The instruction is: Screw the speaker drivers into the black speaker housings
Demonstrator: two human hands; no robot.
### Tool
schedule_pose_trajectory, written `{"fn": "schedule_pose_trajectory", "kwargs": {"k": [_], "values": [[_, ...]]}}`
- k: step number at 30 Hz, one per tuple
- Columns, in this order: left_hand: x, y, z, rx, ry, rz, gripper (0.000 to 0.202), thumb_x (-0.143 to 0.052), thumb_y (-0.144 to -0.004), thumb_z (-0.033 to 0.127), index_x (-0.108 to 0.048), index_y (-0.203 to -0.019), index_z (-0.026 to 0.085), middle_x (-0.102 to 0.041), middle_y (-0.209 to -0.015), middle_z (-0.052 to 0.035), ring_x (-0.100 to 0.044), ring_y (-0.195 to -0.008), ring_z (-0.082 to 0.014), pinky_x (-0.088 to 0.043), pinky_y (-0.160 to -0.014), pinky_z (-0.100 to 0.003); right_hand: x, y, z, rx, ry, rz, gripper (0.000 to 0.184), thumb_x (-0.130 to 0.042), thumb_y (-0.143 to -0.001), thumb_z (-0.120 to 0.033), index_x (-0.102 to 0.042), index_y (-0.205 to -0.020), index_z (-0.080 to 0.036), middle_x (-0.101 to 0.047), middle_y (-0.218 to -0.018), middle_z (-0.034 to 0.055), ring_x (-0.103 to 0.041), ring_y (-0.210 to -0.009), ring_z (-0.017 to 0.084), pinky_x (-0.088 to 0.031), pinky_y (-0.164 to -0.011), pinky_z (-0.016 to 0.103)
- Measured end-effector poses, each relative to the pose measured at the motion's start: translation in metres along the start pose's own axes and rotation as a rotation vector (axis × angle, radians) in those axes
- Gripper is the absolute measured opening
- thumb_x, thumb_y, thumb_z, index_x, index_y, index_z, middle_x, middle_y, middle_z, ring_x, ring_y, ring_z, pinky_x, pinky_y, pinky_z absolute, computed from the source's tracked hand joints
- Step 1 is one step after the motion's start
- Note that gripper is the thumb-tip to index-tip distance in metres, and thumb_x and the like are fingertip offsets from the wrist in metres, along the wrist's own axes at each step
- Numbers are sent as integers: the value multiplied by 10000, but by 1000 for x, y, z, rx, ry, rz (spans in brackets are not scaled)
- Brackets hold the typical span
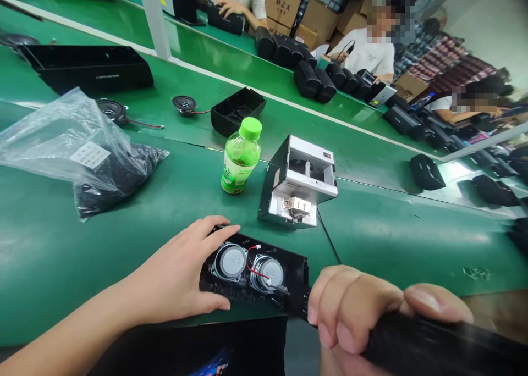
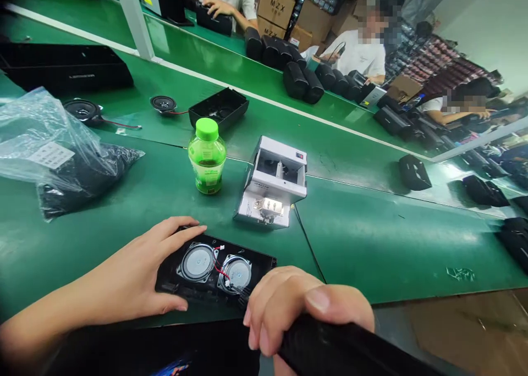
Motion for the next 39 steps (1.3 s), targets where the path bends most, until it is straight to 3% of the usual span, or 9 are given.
{"fn": "schedule_pose_trajectory", "kwargs": {"k": [3, 6, 11, 20, 25, 29, 32, 34, 39], "values": [[2, 0, 2, -19, 9, -3, 1221, -1032, -698, 554, -378, -1721, 417, -456, -1761, -103, -563, -1552, -415, -556, -1276, -597, -7, 6, 11, 54, -91, -60, 315, -441, -1147, -250, -729, -1251, -325, -740, -658, -47, -668, -455, 164, -636, -491, 333], [3, -2, 3, -18, 19, -7, 1218, -1038, -686, 559, -402, -1712, 392, -464, -1750, -114, -567, -1544, -411, -552, -1279, -593, -16, 7, 21, -44, -115, -105, 289, -527, -1135, -274, -756, -1298, -344, -758, -692, -27, -704, -530, 189, -651, -551, 368], [7, -6, 8, -4, 37, -27, 1236, -1049, -658, 572, -447, -1712, 338, -487, -1734, -139, -569, -1538, -432, -537, -1287, -625, -26, 6, 28, -45, -153, -16, 200, -672, -1101, -332, -793, -1260, -348, -697, -644, -61, -625, -487, 148, -608, -524, 300], [9, -8, 12, 15, 51, -48, 1229, -1056, -643, 560, -476, -1699, 314, -508, -1720, -141, -579, -1521, -429, -547, -1276, -620, -26, 6, 40, -27, -119, -83, 284, -592, -1108, -265, -790, -1298, -339, -695, -643, -42, -632, -474, 168, -617, -515, 338], [6, -7, 9, -26, 47, -9, 1257, -1063, -633, 565, -451, -1704, 327, -504, -1716, -124, -584, -1509, -414, -547, -1276, -599, -22, 8, 40, -100, -109, -104, 278, -553, -1134, -362, -801, -1260, -370, -734, -650, -20, -682, -525, 193, -643, -549, 381], [6, -7, 8, -34, 51, -1, 1268, -1064, -620, 588, -448, -1701, 345, -511, -1704, -121, -594, -1489, -419, -550, -1264, -611, -18, 13, 41, -100, -122, -59, 318, -514, -1114, -254, -789, -1237, -355, -753, -674, -24, -687, -522, 189, -633, -541, 377], [6, -6, 7, -21, 43, 0, 1267, -1062, -630, 578, -434, -1708, 357, -513, -1702, -119, -593, -1487, -415, -560, -1247, -605, -18, 17, 44, -151, -131, -117, 328, -478, -1103, -221, -776, -1180, -336, -785, -710, -12, -741, -577, 209, -650, -586, 400], [6, -5, 8, -23, 42, 7, 1255, -1063, -629, 566, -443, -1702, 366, -521, -1695, -119, -596, -1483, -416, -560, -1243, -604, -20, 19, 45, -108, -99, -173, 285, -499, -1101, -240, -761, -1180, -322, -785, -714, -12, -749, -583, 207, -653, -602, 398], [3, -2, 9, -49, 53, 17, 1257, -1066, -619, 547, -445, -1698, 368, -519, -1695, -125, -582, -1493, -419, -559, -1239, -601, -29, 27, 51, 152, -15, -321, 280, -524, -1125, -290, -708, -1336, -310, -732, -670, -45, -673, -470, 152, -614, -534, 322]]}}
Point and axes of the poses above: each hand's wrist, its own y-axis away from the middle knuckle, its own x-axis out of the back of the hand, z = x × y, the point moved 3 cm from there along -y, towards the middle knuckle
